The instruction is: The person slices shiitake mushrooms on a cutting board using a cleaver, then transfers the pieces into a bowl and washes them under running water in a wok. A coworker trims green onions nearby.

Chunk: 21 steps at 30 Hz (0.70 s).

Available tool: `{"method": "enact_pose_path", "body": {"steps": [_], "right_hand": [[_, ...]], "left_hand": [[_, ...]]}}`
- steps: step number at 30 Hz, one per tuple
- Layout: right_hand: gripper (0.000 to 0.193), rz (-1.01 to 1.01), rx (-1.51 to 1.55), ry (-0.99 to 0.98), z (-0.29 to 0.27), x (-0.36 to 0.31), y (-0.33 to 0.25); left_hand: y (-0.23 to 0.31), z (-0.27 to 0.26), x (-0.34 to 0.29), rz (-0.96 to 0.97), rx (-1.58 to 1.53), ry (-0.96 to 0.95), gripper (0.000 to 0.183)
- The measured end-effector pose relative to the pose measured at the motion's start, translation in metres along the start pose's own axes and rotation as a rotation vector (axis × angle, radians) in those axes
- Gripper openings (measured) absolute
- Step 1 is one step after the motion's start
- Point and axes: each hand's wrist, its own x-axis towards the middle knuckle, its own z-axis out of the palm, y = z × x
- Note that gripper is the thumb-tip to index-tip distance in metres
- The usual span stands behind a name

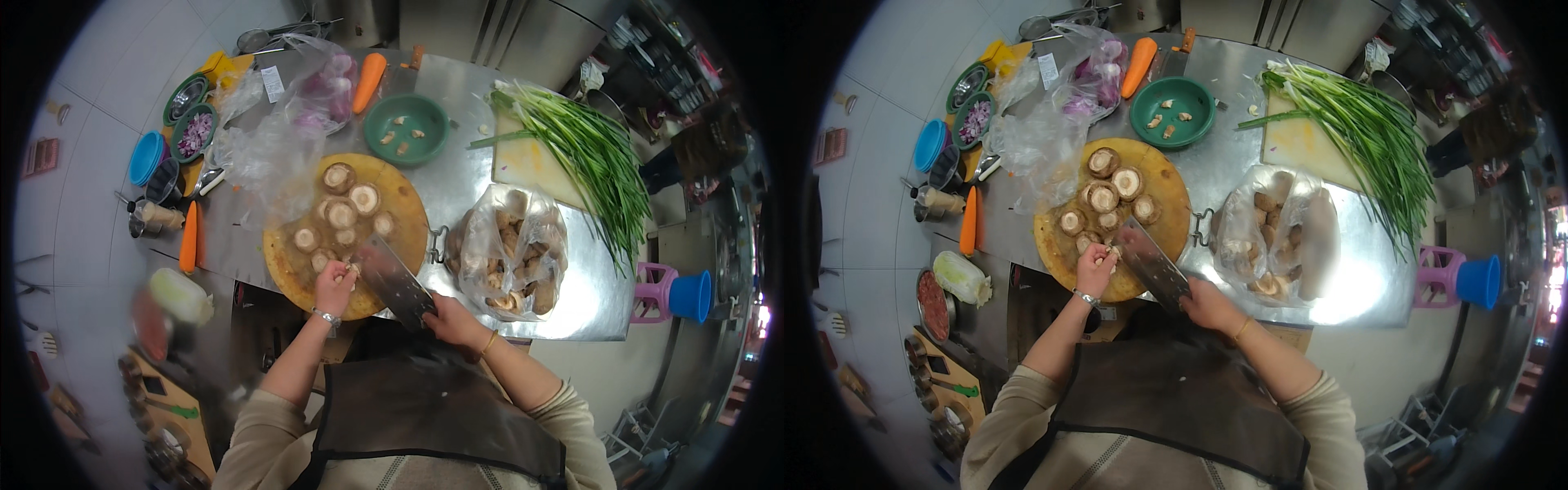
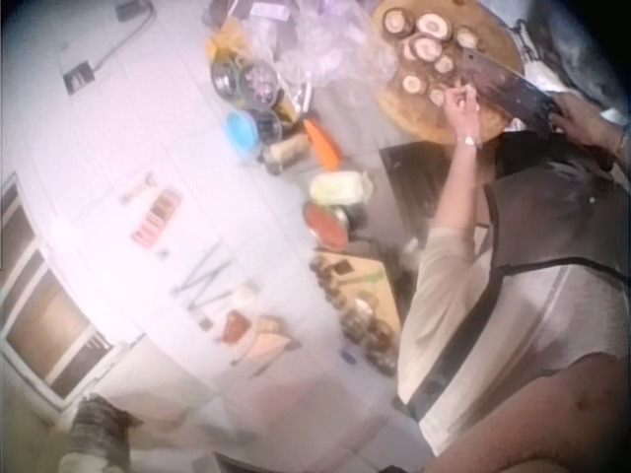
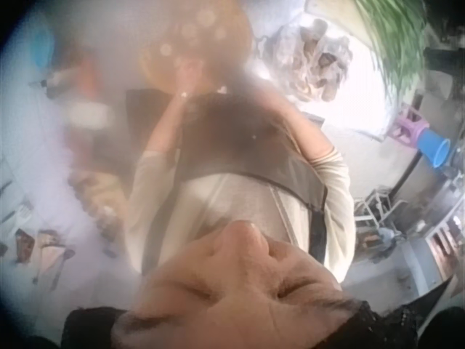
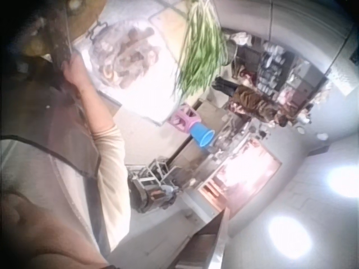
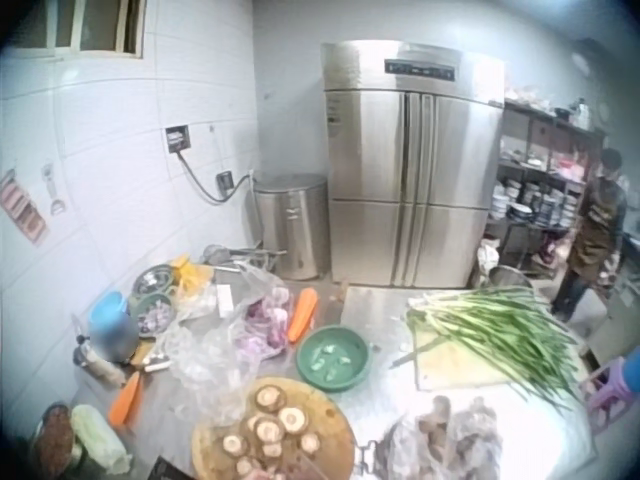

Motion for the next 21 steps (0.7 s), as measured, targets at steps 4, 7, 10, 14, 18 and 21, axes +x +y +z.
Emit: {"method": "enact_pose_path", "body": {"steps": [4,7,10,14,18,21], "right_hand": [[0.023,0.022,0.011,-0.002,-0.001,-0.003,0.002],[0.023,0.032,0.024,-0.011,-0.001,-0.003,0.002],[0.023,0.045,0.032,-0.014,0.000,-0.003,0.001],[0.023,0.032,0.060,-0.024,0.002,-0.011,0.001],[0.023,-0.008,0.012,-0.004,0.004,-0.010,-0.002],[0.022,0.011,0.011,0.011,0.008,-0.004,-0.006]], "left_hand": [[-0.003,0.000,-0.002,0.049,0.052,0.001,0.012],[-0.004,0.000,-0.003,0.120,0.149,-0.003,0.012],[-0.004,-0.001,-0.003,0.175,0.188,-0.012,0.012],[-0.001,-0.001,-0.004,0.111,0.034,0.017,0.012],[0.006,-0.001,-0.010,0.204,0.294,-0.043,0.012],[0.010,-0.001,-0.013,0.386,0.381,-0.155,0.013]]}}
